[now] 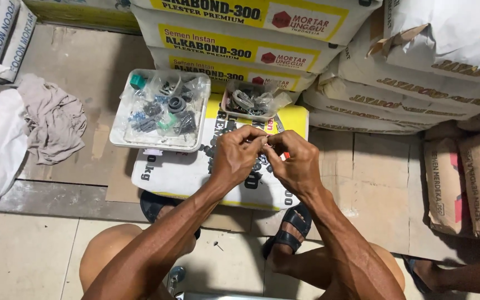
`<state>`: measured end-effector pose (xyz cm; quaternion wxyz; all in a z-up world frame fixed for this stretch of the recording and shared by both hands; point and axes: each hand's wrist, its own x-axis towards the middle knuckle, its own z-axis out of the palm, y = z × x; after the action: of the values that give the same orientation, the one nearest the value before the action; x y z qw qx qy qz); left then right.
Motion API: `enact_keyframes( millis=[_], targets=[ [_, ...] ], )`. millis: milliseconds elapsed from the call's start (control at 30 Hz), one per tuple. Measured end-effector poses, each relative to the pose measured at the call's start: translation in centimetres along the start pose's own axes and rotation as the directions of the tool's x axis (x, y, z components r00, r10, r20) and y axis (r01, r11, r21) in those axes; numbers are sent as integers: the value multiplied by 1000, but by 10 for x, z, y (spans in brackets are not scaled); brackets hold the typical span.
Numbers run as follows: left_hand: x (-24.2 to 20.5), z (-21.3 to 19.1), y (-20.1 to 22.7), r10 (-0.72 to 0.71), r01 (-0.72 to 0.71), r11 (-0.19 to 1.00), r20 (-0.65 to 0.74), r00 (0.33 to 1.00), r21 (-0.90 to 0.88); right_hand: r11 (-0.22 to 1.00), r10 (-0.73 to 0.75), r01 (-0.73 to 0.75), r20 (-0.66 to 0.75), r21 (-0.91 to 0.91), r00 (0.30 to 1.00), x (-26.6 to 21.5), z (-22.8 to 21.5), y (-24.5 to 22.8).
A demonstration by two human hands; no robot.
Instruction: Organizing small black metal clips by picking them from a pile and placing them into a plastic storage container.
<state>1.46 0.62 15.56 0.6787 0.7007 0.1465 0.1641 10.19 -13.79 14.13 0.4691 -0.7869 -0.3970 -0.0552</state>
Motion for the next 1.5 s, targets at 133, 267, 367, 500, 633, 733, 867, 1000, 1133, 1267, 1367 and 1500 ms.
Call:
enact_keyframes(
  millis=[133, 267, 367, 500, 633, 733, 867, 1000, 1133, 1267, 1367, 1500],
  targets=[
    [2, -3, -14, 82, -85, 978, 20, 996, 191, 999, 27, -27, 14, -22, 1000, -8, 4, 4],
    [9, 0, -35, 204, -213, 905, 63, 977, 369, 991, 132, -130, 137, -22, 982, -1, -2, -5],
    [13, 0, -39, 186, -189, 889, 46, 981, 417, 971, 238, -240, 244, -20, 940, 3, -16, -19],
    [36, -28, -107, 75, -53, 875, -26, 997, 481, 917, 381, -399, 265, 16, 886, 9, -39, -37],
    [23, -16, -114, -62, 22, 792, 44, 997, 610, 909, 413, -398, 139, -127, 900, -10, -19, 35],
    [28, -7, -179, -89, 38, 798, 55, 994, 602, 892, 435, -399, 165, -212, 885, -27, 16, 79],
    [13, -9, -203, -176, 120, 774, 28, 984, 621, 843, 489, -367, 277, -392, 827, -62, 50, 109],
    [25, -14, -189, -174, 143, 766, -13, 985, 626, 786, 470, -243, 294, -568, 832, -65, 56, 124],
    [36, -21, -170, -328, 277, 752, -25, 944, 598, 826, 372, -155, 317, -543, 872, -76, 69, 139],
    [41, -27, -152, -206, 136, 805, 57, 977, 577, 862, 293, -115, 302, -493, 907, -76, 69, 128],
    [39, -27, -106, -163, 110, 816, 43, 986, 567, 892, 212, -44, 331, -450, 919, -77, 71, 103],
    [23, -36, -22, -17, 42, 908, -62, 998, 417, 876, 48, 127, 346, -465, 937, -74, 89, 76]
  ],
)
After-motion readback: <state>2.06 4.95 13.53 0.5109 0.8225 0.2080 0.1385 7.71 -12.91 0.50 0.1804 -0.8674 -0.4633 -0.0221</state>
